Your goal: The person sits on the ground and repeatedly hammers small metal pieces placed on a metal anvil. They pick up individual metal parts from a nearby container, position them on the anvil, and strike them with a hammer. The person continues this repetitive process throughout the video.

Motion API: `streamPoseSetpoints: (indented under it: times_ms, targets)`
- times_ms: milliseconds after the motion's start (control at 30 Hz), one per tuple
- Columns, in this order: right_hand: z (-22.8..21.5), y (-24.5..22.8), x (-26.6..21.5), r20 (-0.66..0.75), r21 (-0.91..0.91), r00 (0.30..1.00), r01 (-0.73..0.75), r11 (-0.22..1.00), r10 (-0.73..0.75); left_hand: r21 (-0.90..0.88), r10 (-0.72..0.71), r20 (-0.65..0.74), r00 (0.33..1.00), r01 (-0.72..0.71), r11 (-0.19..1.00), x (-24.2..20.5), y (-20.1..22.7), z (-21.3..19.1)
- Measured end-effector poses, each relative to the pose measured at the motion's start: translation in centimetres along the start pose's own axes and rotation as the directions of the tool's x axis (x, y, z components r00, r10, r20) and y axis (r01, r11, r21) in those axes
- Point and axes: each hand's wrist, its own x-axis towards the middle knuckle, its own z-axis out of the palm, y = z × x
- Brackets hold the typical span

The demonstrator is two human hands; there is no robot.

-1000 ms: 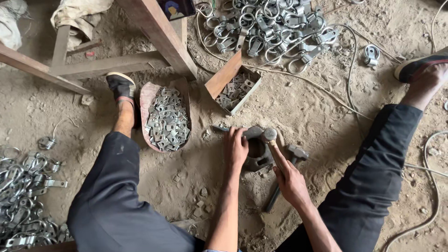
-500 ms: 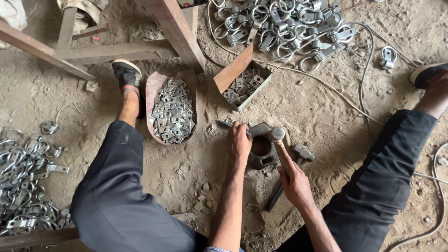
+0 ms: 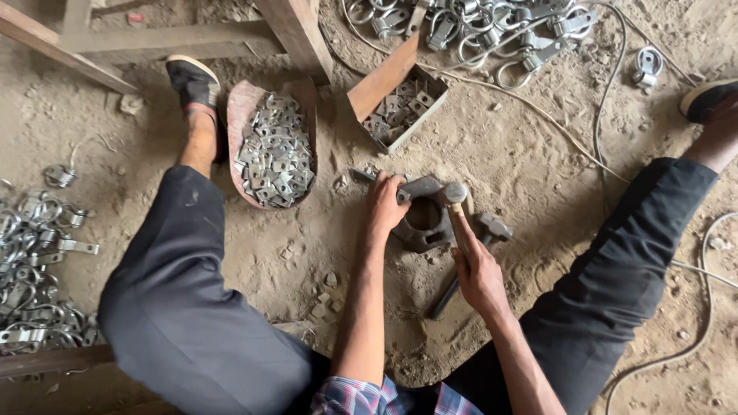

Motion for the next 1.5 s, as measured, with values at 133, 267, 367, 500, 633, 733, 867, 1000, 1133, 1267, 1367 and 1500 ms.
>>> streamPoseSetpoints:
  times_ms: [133,267,367,500,633,733,867,1000,1133,1267,1367,1500]
  targets:
    - [0.1,0.0,0.1,0.013,0.016,1.0,-0.022,1.0,0.022,0.09,-0.05,0.135,0.99,0.039,0.995,-0.2,0.2,0.9]
    - [0.3,0.3,0.1,0.043,-0.003,0.996,-0.079,0.997,0.079,0.13,-0.011,0.018,1.0,0.008,0.991,-0.6,-0.3,2.2]
    - [0.2,0.4,0.1,-0.013,0.009,0.999,0.042,0.999,-0.042,0.14,-0.001,-0.027,1.0,0.005,0.99,-1.2,0.8,1.3]
    - [0.2,0.0,0.3,0.025,0.014,0.999,-0.049,0.999,0.048,0.173,-0.102,0.012,0.995,0.098,0.98,-1.4,3.0,-0.1]
    - [0.2,0.2,0.3,0.039,0.018,0.997,-0.068,0.998,0.067,0.053,-0.143,-0.039,0.989,0.145,0.988,-0.4,1.9,0.8]
    - [0.5,0.5,0.3,0.047,-0.002,0.994,-0.102,0.995,0.102,-0.018,-0.113,-0.137,0.984,0.111,0.994,-0.5,0.5,1.6]
    - [0.7,0.9,0.2,0.036,0.006,0.997,-0.073,0.997,0.073,0.004,-0.056,-0.194,0.979,0.058,0.998,-0.4,-0.1,2.0]
    - [0.8,1.2,0.2,0.039,-0.002,0.997,-0.072,0.997,0.072,-0.048,-0.174,-0.182,0.968,0.168,0.985,-0.2,-0.1,2.2]
    - [1.0,1.4,0.2,0.062,-0.015,0.992,-0.11,0.994,0.111,-0.003,-0.118,-0.158,0.98,0.119,0.993,-0.5,-1.0,1.3]
    - [0.8,1.3,0.2,0.049,0.002,0.997,-0.062,0.998,0.061,-0.067,-0.003,-0.049,0.999,0.0,0.998,-0.7,-2.0,0.0]
    - [0.7,1.0,0.3,0.074,-0.009,0.99,-0.121,0.993,0.121,-0.164,0.067,0.025,0.997,-0.062,0.985,-0.7,-3.2,0.0]
    - [0.9,1.4,0.1,0.048,-0.021,0.996,-0.073,0.997,0.074,-0.129,-0.048,0.09,0.995,0.06,0.99,-0.6,-5.0,2.7]
